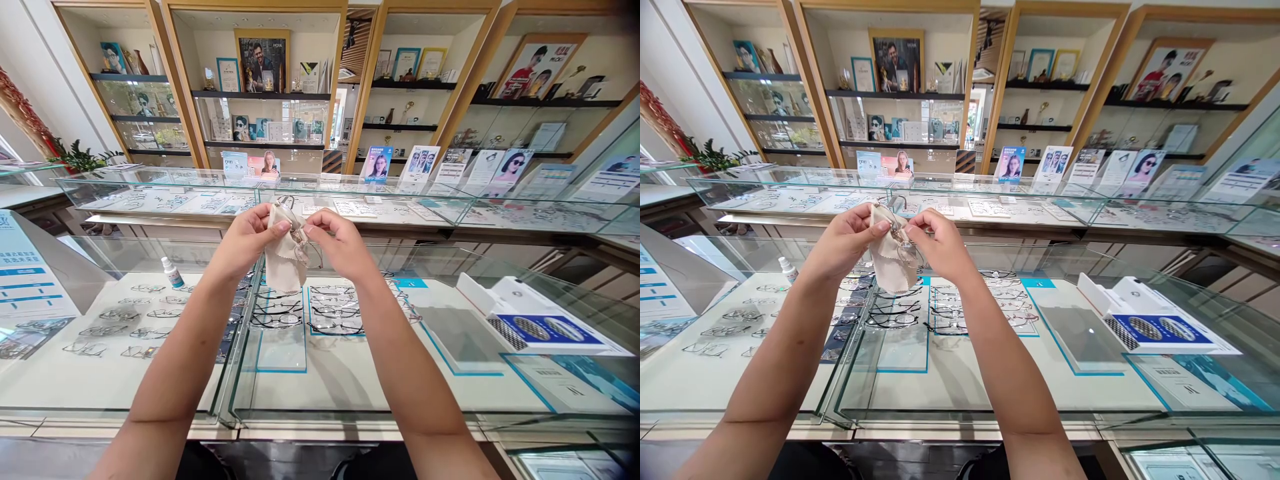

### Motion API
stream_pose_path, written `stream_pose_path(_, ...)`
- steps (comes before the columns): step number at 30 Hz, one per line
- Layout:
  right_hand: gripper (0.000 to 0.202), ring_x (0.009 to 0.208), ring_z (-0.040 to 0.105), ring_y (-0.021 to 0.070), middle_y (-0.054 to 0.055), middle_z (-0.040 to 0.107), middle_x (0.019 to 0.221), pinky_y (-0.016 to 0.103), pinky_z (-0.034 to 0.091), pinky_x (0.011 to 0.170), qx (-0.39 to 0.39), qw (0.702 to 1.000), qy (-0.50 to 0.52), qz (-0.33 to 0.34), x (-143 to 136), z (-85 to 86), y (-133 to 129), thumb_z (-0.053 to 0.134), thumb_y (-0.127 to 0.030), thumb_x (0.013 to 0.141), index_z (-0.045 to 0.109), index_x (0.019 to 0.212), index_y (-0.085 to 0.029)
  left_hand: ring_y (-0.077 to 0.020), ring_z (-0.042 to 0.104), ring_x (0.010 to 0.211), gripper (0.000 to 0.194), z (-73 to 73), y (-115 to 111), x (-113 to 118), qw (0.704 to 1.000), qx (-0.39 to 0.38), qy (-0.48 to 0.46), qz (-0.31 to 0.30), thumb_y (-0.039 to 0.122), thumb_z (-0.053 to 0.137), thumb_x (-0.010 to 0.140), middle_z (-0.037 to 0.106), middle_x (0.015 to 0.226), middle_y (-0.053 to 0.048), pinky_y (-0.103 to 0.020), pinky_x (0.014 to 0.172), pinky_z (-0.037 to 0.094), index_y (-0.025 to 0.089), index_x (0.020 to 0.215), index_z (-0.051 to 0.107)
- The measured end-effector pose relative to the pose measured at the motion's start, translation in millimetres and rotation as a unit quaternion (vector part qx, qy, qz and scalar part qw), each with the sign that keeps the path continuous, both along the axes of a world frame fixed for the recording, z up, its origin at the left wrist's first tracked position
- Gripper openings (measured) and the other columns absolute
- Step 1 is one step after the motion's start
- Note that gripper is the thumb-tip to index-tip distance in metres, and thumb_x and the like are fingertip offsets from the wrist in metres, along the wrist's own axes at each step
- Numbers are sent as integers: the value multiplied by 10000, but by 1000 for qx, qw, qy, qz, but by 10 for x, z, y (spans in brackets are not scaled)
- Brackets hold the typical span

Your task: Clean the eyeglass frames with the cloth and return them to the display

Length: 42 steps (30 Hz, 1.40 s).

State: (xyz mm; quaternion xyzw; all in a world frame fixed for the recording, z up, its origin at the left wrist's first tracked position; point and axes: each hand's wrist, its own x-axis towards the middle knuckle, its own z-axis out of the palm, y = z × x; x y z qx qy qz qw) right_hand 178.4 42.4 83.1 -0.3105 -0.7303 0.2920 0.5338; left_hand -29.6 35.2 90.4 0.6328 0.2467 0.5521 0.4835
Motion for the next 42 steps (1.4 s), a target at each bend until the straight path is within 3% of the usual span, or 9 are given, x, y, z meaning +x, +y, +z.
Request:
stream_pose_path(3, 207, 877, 612, 187, 15, 683, 934, 392, 507, 893, -17, 999, 29, -3, 7, -1, 3, 712, -428, 944, 666, 861, -244, -174, 733, 685, 385, -16, 14, -4, 1000, 2, -2, 27, 436, 949, 820, 791, 820, -55, -272, 630, 585, 182, 992, 715)
stream_pose_path(6, 185, 920, 620, 197, 27, 688, 963, 400, 520, 908, 33, 997, 44, -48, 4, 7, -33, 730, -400, 951, 682, 852, -251, -193, 751, 698, 369, -30, 22, -6, 999, 5, -1, 46, 424, 932, 838, 795, 830, -57, -286, 629, 593, 190, 1019, 712)
stream_pose_path(9, 150, 972, 641, 216, 35, 681, 977, 430, 529, 938, 91, 994, 12, -64, -20, 14, -90, 746, -337, 945, 715, 821, -258, -191, 742, 690, 357, -33, 15, 4, 998, 11, -3, 58, 419, 926, 842, 793, 827, -51, -286, 624, 585, 195, 1014, 709)
stream_pose_path(14, 97, 1047, 662, 256, 44, 698, 1012, 513, 503, 1014, 106, 991, -40, -75, -59, -10, -118, 760, -293, 946, 775, 851, -278, -170, 706, 658, 365, -35, -5, 28, 998, 16, 2, 63, 440, 926, 841, 776, 800, -35, -274, 609, 557, 197, 1008, 711)
stream_pose_path(22, 155, 1012, 658, 226, 37, 707, 1004, 445, 510, 992, 87, 996, -28, -23, -95, -14, -105, 705, -282, 972, 703, 820, -250, -157, 714, 702, 423, -61, 3, 79, 998, 10, -29, 56, 410, 988, 768, 786, 850, -34, -273, 657, 580, 199, 965, 678)
stream_pose_path(28, 186, 992, 641, 215, 38, 683, 996, 405, 502, 942, 65, 998, -8, 13, -112, -9, -98, 688, -346, 981, 685, 828, -240, -132, 687, 710, 492, -97, -20, 184, 993, 31, -69, 85, 379, 1040, 684, 766, 858, -12, -249, 666, 561, 200, 977, 687)
stream_pose_path(36, 187, 1044, 658, 215, 33, 703, 1035, 405, 512, 1022, -28, 997, 39, 63, -131, -13, -96, 735, -411, 945, 726, 854, -248, -126, 668, 695, 447, -153, 17, 272, 991, 26, -92, 95, 427, 1015, 722, 751, 865, -5, -253, 657, 543, 206, 983, 727)
stream_pose_path(42, 200, 982, 629, 195, 24, 643, 992, 384, 519, 997, -18, 997, 11, 70, -138, -9, -104, 696, -393, 963, 665, 837, -240, -107, 629, 660, 402, -156, 6, 284, 987, 22, -114, 108, 415, 1017, 719, 727, 800, 10, -240, 625, 514, 199, 921, 745)
